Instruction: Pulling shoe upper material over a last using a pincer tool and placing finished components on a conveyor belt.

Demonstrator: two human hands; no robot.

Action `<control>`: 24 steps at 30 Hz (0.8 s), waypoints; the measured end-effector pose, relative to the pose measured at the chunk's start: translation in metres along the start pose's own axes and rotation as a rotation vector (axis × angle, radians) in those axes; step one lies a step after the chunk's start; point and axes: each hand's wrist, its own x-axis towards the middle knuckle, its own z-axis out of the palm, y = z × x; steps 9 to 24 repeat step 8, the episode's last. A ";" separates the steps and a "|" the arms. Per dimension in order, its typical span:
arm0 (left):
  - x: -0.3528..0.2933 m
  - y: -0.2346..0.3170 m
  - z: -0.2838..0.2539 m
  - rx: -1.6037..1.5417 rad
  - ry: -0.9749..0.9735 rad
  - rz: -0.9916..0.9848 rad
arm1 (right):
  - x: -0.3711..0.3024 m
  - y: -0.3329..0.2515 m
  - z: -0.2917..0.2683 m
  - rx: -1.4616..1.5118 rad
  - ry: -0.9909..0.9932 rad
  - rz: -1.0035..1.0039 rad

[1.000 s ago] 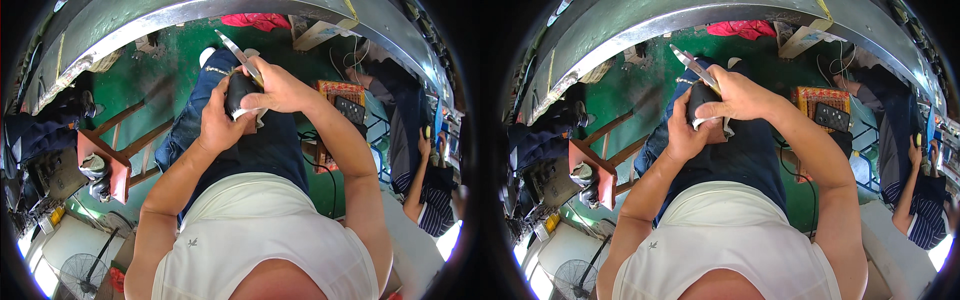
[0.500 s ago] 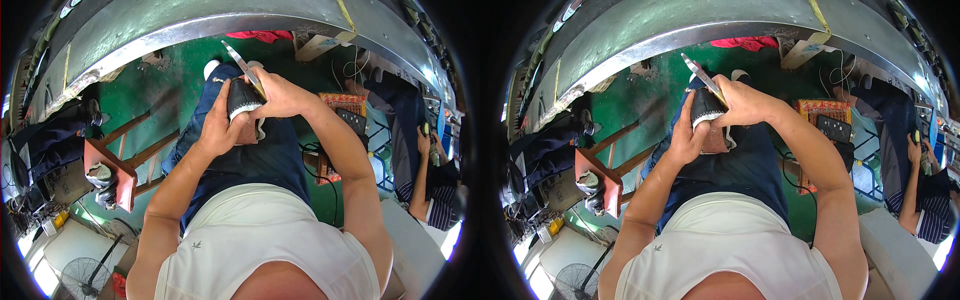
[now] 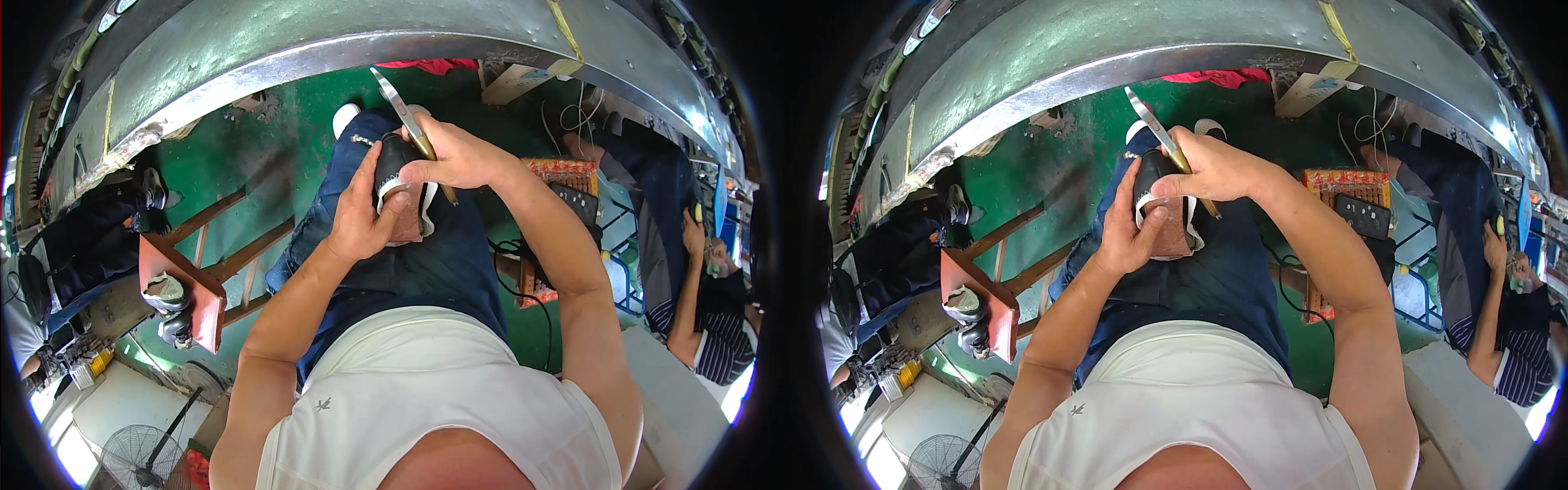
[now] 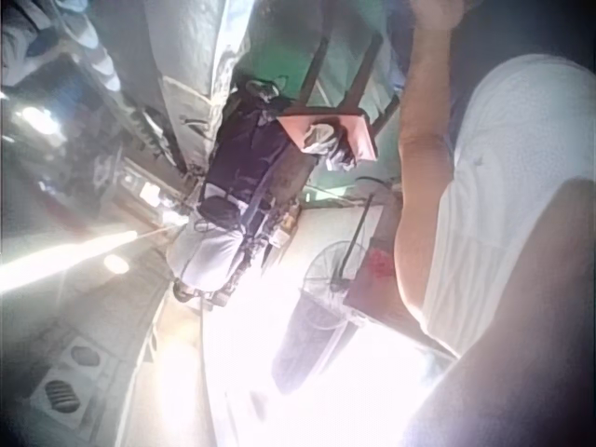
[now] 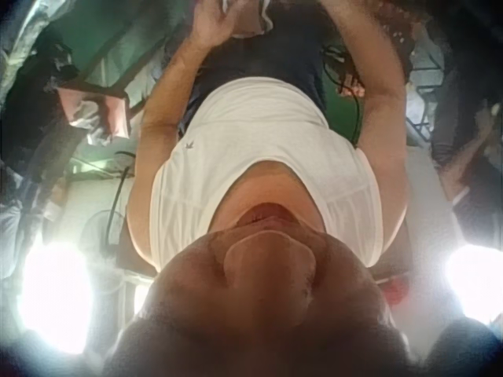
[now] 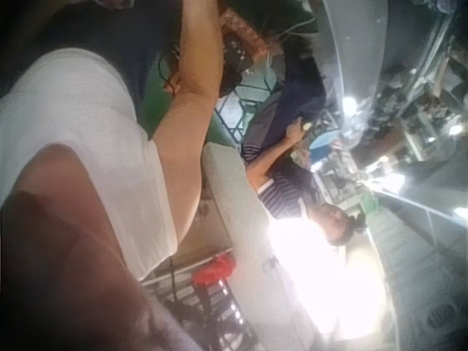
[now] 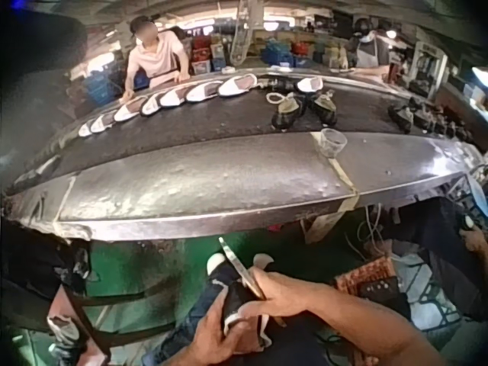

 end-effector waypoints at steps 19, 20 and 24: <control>0.042 0.026 -0.021 -0.246 -0.193 -0.118 | -0.007 -0.012 -0.015 0.105 0.178 0.086; 0.042 0.026 -0.021 -0.246 -0.193 -0.118 | -0.007 -0.012 -0.015 0.105 0.178 0.086; 0.042 0.026 -0.021 -0.246 -0.193 -0.118 | -0.007 -0.012 -0.015 0.105 0.178 0.086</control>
